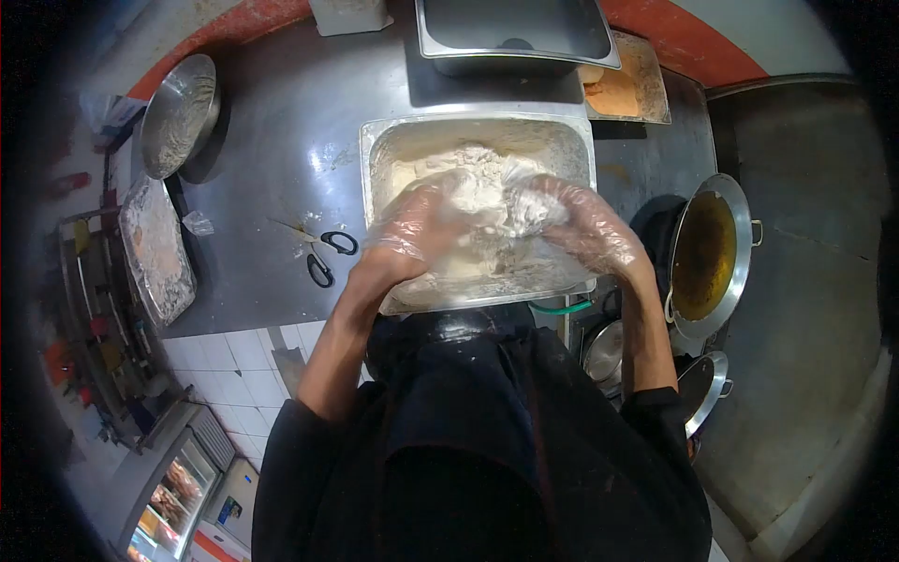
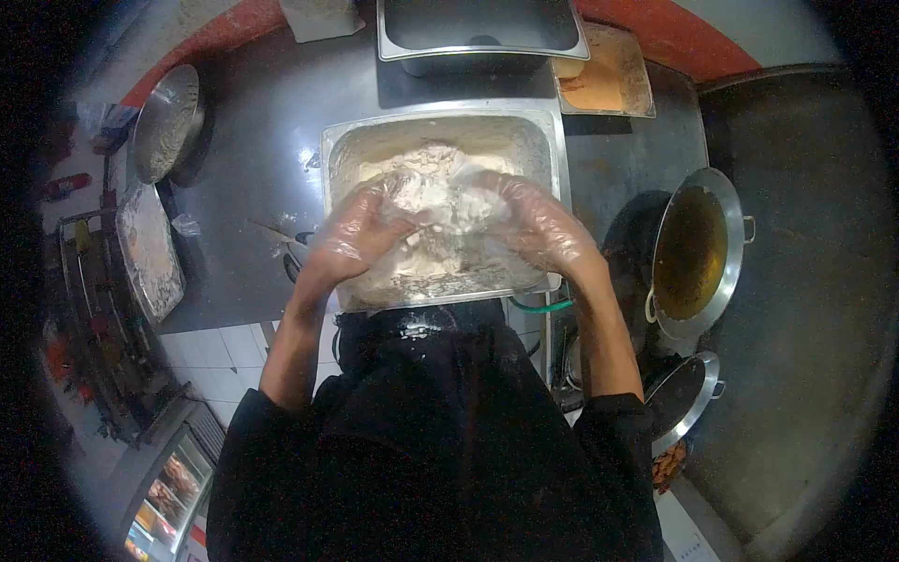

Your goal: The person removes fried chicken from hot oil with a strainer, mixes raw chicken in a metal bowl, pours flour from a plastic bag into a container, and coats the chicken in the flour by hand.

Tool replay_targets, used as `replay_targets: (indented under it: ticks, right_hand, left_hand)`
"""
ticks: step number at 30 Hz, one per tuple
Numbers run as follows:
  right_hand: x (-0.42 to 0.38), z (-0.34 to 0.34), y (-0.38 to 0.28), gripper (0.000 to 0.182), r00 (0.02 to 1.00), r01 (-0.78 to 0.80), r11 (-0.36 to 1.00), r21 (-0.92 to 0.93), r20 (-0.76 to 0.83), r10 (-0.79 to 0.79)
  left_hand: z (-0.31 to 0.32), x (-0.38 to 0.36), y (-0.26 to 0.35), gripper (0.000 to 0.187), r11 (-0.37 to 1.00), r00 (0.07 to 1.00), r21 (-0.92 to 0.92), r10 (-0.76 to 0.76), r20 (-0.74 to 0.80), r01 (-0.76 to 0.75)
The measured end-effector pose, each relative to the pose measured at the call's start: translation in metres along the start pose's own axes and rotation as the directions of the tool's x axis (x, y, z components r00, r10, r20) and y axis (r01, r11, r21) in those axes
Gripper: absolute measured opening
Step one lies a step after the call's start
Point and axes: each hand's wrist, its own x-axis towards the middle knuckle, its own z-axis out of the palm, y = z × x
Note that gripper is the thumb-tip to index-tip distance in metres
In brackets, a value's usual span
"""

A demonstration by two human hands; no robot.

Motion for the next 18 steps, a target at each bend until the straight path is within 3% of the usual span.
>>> replay_targets:
  ticks: [1,4,5,6,8,10,12,13,15,16,18]
  right_hand:
    - [-0.001,-0.002,0.002,0.048,0.998,0.061,0.993,0.097,-0.011,-0.06]
    - [-0.015,-0.002,-0.006,0.051,0.962,-0.109,0.985,-0.131,-0.262,0.071]
    - [-0.02,-0.006,-0.009,0.049,0.966,0.02,0.968,-0.25,-0.243,-0.083]
    - [-0.023,-0.008,-0.013,0.047,0.951,0.147,0.92,-0.364,-0.206,-0.233]
    - [-0.016,-0.016,-0.031,0.046,0.977,0.086,0.942,-0.323,-0.16,-0.143]
    - [-0.015,-0.015,-0.035,0.045,0.993,0.026,0.958,-0.286,-0.106,-0.059]
    - [-0.022,-0.008,-0.03,0.045,0.946,0.096,0.959,-0.266,-0.274,-0.171]
    - [-0.021,-0.01,-0.032,0.045,0.946,0.096,0.959,-0.266,-0.274,-0.171]
    - [-0.017,-0.015,-0.038,0.046,0.958,0.227,0.897,-0.378,-0.08,-0.276]
    - [-0.018,-0.014,-0.039,0.046,0.958,0.228,0.897,-0.378,-0.079,-0.277]
    - [-0.021,-0.008,-0.041,0.046,0.948,0.264,0.953,-0.149,-0.144,-0.285]
  left_hand:
    - [-0.002,-0.005,0.004,0.045,0.997,0.995,0.06,0.054,-0.085,-0.049]
    - [-0.01,-0.002,-0.004,0.058,0.982,1.0,0.191,0.008,0.009,-0.01]
    - [-0.007,-0.005,-0.014,0.058,0.981,1.0,0.191,0.008,0.011,-0.01]
    - [0.0,-0.008,-0.03,0.048,0.968,0.979,0.213,0.161,-0.126,-0.131]
    - [0.004,-0.009,-0.035,0.037,0.936,0.916,0.25,0.309,-0.255,-0.247]
    - [-0.003,-0.009,-0.027,0.038,0.899,0.899,0.357,0.355,-0.257,-0.253]
    - [-0.01,-0.011,-0.025,0.04,0.891,0.901,0.364,0.368,-0.228,-0.272]
    - [-0.013,-0.011,-0.024,0.042,0.897,0.908,0.336,0.367,-0.201,-0.288]
    - [-0.017,-0.014,-0.017,0.044,0.9,0.929,0.367,0.319,-0.189,-0.235]
    - [-0.019,-0.014,-0.014,0.046,0.899,0.945,0.397,0.272,-0.18,-0.183]
    - [-0.019,-0.015,-0.008,0.048,0.916,0.951,0.376,0.227,-0.208,-0.137]
